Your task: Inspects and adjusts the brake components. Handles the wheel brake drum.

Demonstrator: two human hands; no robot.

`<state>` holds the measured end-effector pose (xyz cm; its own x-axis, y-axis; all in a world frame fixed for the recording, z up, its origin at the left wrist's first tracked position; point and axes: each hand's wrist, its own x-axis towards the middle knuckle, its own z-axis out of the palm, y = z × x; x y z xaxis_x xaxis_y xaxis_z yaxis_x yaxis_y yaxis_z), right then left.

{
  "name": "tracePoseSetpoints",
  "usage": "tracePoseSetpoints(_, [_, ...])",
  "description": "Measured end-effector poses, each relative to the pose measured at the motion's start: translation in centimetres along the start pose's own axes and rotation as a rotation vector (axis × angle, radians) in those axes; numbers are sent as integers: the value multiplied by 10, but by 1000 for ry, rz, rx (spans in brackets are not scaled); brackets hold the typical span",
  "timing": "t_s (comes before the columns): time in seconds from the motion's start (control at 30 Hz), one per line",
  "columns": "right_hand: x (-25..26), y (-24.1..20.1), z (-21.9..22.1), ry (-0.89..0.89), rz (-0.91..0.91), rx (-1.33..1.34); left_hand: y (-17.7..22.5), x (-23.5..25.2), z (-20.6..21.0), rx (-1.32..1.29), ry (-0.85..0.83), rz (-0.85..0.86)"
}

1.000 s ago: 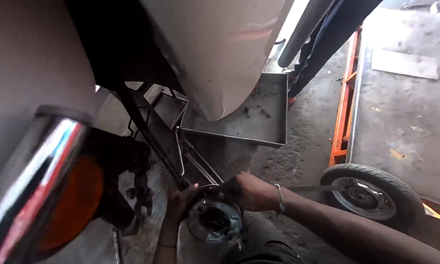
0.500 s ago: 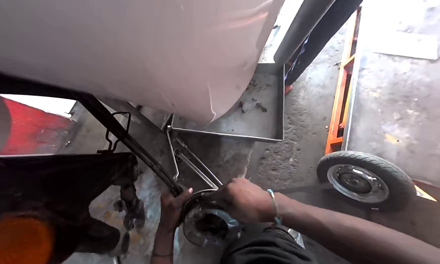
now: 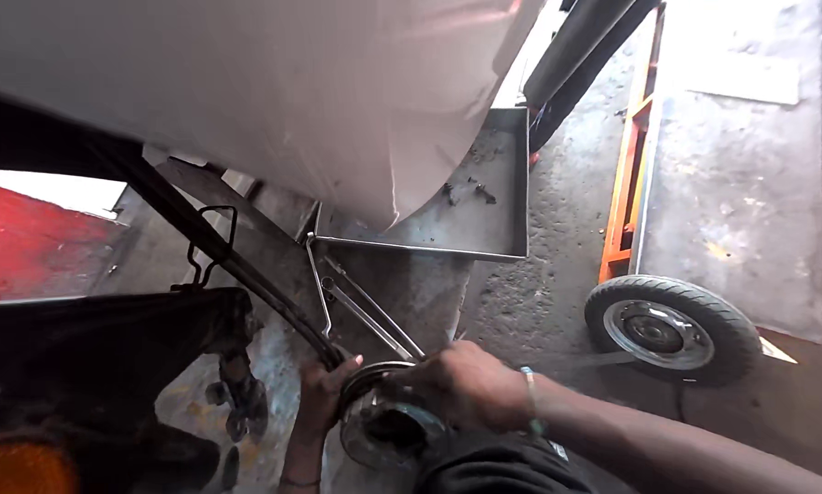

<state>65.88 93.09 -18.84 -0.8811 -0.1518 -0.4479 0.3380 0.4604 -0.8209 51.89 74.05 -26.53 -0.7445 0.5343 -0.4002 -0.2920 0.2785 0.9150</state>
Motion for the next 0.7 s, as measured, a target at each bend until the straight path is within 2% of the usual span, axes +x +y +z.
tracePoseSetpoints(0.1, [7,-8,1,-37,4,-46,0,-2,0,23,0,9])
tracePoseSetpoints(0.23, [-8,5,4,37,-77,13,-3,1,-1,4,-11,4])
tracePoseSetpoints(0.4, [19,-17,-5,-129,10,-180,-5,0,0,14,-51,11])
tracePoseSetpoints(0.53, [-6,6,3,33,-93,-25,-6,1,-5,-24,-57,19])
tracePoseSetpoints(0.7, [8,-9,6,-31,35,-181,-7,1,0,13,-77,18])
